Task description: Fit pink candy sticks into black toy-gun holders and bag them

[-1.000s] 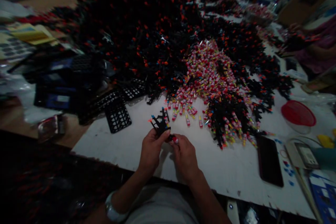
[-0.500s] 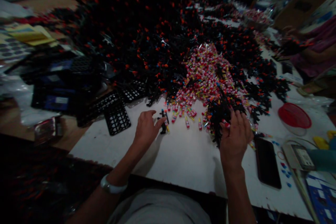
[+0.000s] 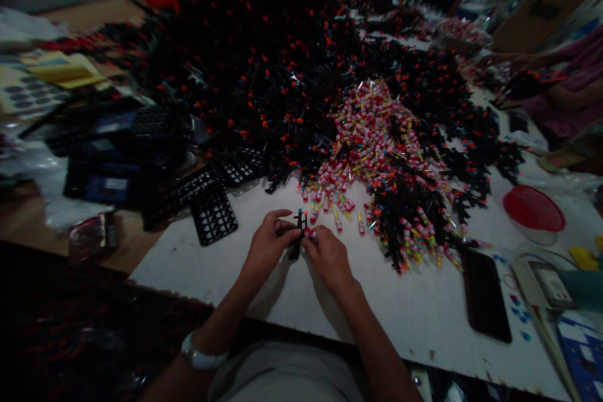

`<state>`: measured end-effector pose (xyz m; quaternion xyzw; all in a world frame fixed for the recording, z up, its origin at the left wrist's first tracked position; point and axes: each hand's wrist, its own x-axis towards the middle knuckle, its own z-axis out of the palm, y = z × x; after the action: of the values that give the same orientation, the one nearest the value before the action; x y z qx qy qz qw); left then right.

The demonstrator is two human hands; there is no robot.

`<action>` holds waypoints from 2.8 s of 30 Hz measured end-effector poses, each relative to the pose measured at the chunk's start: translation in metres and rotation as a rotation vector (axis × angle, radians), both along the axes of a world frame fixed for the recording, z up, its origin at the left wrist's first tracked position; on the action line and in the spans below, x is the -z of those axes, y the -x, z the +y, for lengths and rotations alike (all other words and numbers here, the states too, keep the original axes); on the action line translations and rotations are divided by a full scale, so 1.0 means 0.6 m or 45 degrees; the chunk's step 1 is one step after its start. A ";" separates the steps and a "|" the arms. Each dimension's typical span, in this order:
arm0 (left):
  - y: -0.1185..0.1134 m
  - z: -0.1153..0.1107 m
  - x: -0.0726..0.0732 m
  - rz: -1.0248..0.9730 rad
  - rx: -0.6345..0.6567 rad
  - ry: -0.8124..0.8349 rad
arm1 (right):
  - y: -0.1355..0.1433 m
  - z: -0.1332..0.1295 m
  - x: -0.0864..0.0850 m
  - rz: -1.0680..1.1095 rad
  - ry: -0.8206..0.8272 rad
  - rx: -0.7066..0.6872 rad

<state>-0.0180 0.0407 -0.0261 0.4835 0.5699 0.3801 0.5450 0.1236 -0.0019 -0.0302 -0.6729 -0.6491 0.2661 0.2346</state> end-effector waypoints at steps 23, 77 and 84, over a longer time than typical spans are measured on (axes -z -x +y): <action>-0.018 -0.056 -0.026 -0.489 -0.103 0.343 | -0.027 -0.063 -0.006 0.349 -0.103 0.050; -0.052 -0.081 -0.027 -0.563 -0.234 0.252 | -0.022 -0.093 0.030 -0.409 -0.571 -0.051; -0.065 -0.084 -0.021 -0.503 -0.136 0.186 | -0.035 -0.089 0.028 -0.351 -0.599 -0.106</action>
<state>0.0213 -0.0097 -0.0136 0.3279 0.5028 0.4537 0.6587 0.1447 -0.0553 -0.0470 -0.6026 -0.7459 0.0234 0.2827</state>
